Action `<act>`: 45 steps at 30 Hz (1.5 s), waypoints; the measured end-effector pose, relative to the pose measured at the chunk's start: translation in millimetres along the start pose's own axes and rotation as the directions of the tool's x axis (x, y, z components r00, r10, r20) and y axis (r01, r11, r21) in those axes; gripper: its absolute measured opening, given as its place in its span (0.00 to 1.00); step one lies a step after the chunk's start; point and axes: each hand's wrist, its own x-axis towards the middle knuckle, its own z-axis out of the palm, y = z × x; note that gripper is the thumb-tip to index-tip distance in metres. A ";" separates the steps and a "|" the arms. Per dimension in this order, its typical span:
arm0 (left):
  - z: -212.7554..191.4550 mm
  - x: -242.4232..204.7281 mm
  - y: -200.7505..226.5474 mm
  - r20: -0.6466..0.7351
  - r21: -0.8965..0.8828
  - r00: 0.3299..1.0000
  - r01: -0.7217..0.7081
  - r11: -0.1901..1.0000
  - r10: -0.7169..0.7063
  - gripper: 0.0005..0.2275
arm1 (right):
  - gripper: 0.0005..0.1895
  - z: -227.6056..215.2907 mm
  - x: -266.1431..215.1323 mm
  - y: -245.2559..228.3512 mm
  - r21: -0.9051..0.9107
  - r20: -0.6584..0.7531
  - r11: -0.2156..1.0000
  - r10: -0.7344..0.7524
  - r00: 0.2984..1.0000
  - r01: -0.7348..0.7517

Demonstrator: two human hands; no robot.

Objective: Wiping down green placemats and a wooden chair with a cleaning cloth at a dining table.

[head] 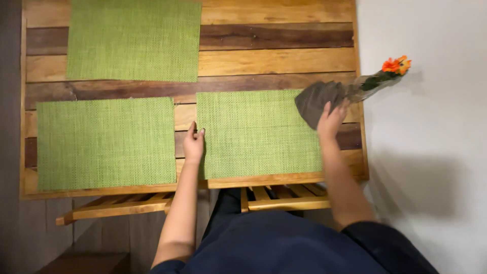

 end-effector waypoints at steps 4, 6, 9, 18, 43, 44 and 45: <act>6.4 -9.9 10.4 0.091 -0.284 0.995 0.066 0.956 -0.042 0.14 | 0.23 -27.6 -54.8 -109.4 0.347 0.103 0.925 0.129 0.986 -0.157; 4.3 -27.3 43.5 0.114 -0.341 0.993 0.046 0.939 -0.008 0.12 | 0.14 -32.1 -86.0 -165.2 0.419 0.351 0.822 0.246 0.904 -0.386; -4.6 -63.9 110.6 0.245 -0.396 0.965 0.015 0.918 0.090 0.11 | 0.20 -19.6 -135.9 -206.3 0.279 0.679 0.852 0.150 0.719 -0.442; -35.9 -87.4 143.7 0.680 -0.600 0.729 0.488 0.634 0.083 0.28 | 0.33 -119.1 -123.6 -278.5 0.724 0.690 0.421 -0.445 0.571 -0.546; -42.1 -39.0 -26.0 0.263 -0.643 0.957 0.269 0.717 -0.124 0.10 | 0.31 -203.1 -22.4 -122.9 0.853 0.502 0.175 -0.017 0.865 -0.492; -36.3 -38.0 -39.0 0.170 -0.576 0.978 0.201 0.793 -0.125 0.10 | 0.33 -182.0 -25.4 -104.3 0.850 0.486 0.223 0.017 0.874 -0.477; -35.3 -44.8 -34.4 0.172 -0.574 0.977 0.205 0.793 -0.127 0.10 | 0.33 -162.5 -30.5 -84.8 0.849 0.488 0.223 0.020 0.872 -0.480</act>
